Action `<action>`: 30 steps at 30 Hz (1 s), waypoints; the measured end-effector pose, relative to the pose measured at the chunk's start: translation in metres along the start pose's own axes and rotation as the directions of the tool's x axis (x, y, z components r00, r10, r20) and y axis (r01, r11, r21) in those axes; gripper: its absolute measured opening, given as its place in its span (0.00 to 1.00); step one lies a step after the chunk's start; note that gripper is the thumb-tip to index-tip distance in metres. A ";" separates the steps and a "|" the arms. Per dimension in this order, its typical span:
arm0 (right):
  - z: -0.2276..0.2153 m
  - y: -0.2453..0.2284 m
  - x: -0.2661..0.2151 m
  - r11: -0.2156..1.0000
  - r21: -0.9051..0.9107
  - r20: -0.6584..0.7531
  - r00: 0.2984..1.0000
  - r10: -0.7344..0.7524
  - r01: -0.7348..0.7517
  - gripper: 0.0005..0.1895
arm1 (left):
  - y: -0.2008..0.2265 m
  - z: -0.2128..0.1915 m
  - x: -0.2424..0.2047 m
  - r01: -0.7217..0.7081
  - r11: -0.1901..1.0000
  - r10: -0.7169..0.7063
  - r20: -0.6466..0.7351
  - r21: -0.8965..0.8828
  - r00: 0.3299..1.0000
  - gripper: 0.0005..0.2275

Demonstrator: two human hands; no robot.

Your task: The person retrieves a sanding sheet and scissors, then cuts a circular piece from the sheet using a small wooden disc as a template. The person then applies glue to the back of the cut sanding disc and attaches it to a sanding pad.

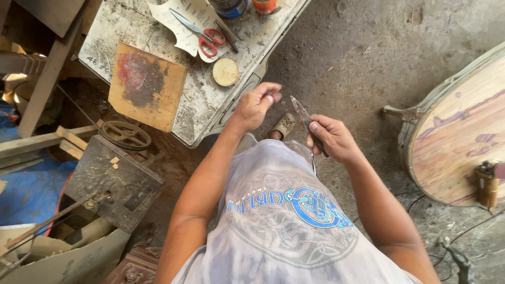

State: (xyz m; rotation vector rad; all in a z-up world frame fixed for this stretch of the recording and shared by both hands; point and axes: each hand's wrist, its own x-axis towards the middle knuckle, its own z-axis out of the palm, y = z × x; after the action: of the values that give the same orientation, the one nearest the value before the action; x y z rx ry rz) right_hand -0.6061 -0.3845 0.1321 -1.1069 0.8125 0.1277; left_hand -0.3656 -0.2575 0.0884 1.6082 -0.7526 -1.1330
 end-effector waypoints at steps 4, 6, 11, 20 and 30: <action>0.009 -0.005 0.010 0.999 -0.003 -0.029 0.999 -0.034 0.034 0.15 | 0.014 0.019 0.014 0.008 0.923 0.042 0.121 -0.385 0.992 0.09; 0.016 -0.012 0.012 0.986 -0.159 -0.053 0.997 -0.058 0.049 0.14 | 0.018 0.019 0.010 -0.018 0.982 0.025 0.033 -0.189 0.999 0.07; 0.039 -0.051 0.035 0.799 -0.595 0.007 0.995 -0.100 0.085 0.11 | 0.006 -0.025 -0.001 0.051 0.992 -0.052 -0.011 -0.119 0.999 0.08; 0.131 -0.075 0.128 0.497 -0.804 0.339 0.938 -0.065 0.325 0.12 | -0.069 -0.139 -0.046 -0.071 0.915 0.230 -0.368 0.398 0.901 0.11; 0.245 -0.051 0.277 0.479 -0.813 0.356 0.933 -0.043 0.332 0.12 | -0.087 -0.282 -0.111 0.471 0.835 -0.150 -0.706 0.284 0.692 0.12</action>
State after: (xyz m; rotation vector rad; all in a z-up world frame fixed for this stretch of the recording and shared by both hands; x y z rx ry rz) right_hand -0.2577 -0.2860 0.0414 -2.0927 0.2949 0.5550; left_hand -0.1499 -0.0293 0.0611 2.4276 -0.2467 -0.5233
